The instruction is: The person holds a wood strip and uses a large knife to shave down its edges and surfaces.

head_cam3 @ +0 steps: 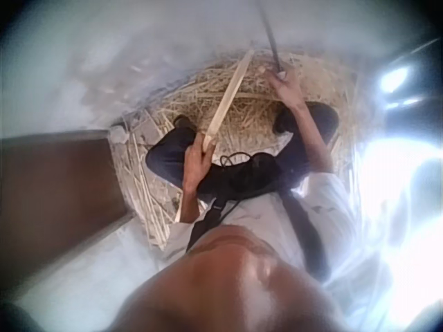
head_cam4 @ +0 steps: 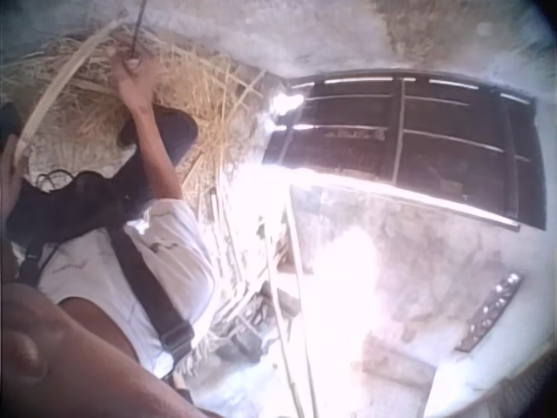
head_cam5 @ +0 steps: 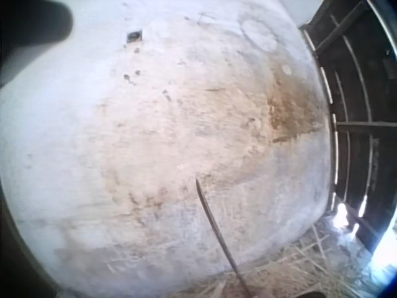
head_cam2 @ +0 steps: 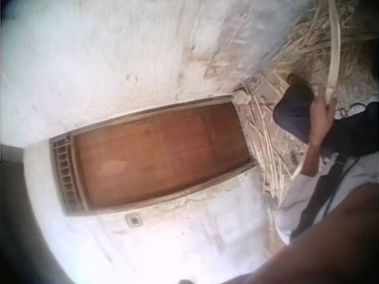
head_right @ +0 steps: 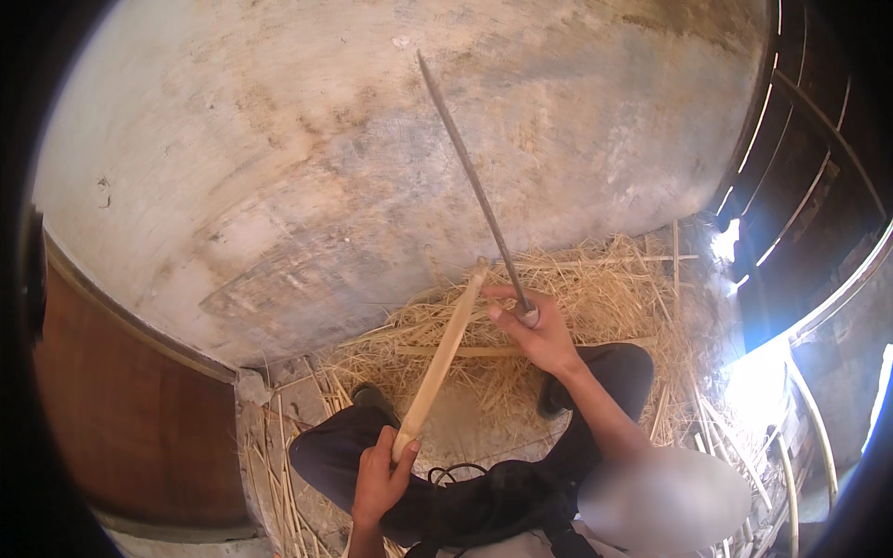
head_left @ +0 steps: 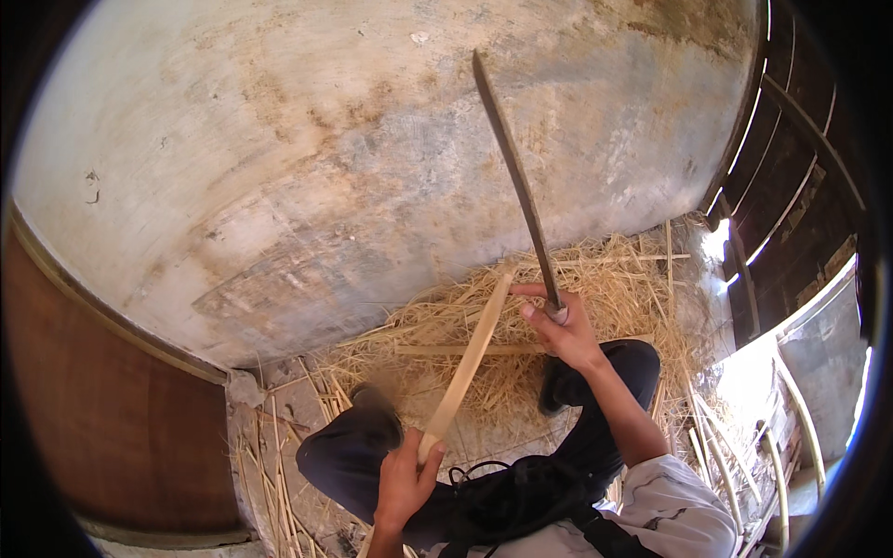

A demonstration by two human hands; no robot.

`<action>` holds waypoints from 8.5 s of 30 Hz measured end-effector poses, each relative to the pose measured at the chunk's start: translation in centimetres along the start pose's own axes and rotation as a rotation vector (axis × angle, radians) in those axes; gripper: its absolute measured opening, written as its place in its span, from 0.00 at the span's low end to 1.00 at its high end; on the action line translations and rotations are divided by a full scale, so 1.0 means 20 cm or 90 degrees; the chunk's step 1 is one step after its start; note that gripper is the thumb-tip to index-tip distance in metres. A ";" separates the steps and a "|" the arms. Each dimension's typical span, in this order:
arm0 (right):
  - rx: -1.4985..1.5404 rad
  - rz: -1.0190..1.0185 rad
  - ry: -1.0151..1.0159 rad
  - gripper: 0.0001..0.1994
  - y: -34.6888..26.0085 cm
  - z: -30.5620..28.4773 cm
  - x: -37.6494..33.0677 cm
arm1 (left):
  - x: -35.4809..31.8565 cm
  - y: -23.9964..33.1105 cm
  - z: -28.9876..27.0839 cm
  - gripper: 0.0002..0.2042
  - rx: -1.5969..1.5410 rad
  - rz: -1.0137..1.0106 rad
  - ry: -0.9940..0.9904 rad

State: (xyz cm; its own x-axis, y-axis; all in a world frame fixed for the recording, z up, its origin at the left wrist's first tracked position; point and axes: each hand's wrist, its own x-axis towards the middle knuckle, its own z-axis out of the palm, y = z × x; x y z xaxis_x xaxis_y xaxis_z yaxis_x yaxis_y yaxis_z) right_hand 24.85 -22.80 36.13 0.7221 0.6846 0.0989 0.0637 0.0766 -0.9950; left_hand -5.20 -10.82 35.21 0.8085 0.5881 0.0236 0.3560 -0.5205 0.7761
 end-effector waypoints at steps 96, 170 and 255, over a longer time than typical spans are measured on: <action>-0.753 -0.140 0.049 0.07 0.27 -0.32 0.23 | 0.06 -0.06 0.07 0.09 0.137 -0.034 -0.056; 0.374 0.054 -0.078 0.17 -0.12 0.07 0.00 | -0.03 -0.15 0.02 0.24 -0.623 -0.276 -0.364; -0.065 0.134 0.091 0.11 0.48 -0.06 -0.38 | -0.03 -0.16 -0.03 0.28 -0.646 -0.199 -0.176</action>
State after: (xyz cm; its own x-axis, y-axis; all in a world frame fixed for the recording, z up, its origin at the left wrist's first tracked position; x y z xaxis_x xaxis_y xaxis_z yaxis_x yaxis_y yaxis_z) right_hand 20.84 -28.19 25.86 0.8167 0.5674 -0.1052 -0.0336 -0.1353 -0.9902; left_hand -7.24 -9.10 33.07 0.8722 0.3803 -0.3076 0.1142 0.4533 0.8840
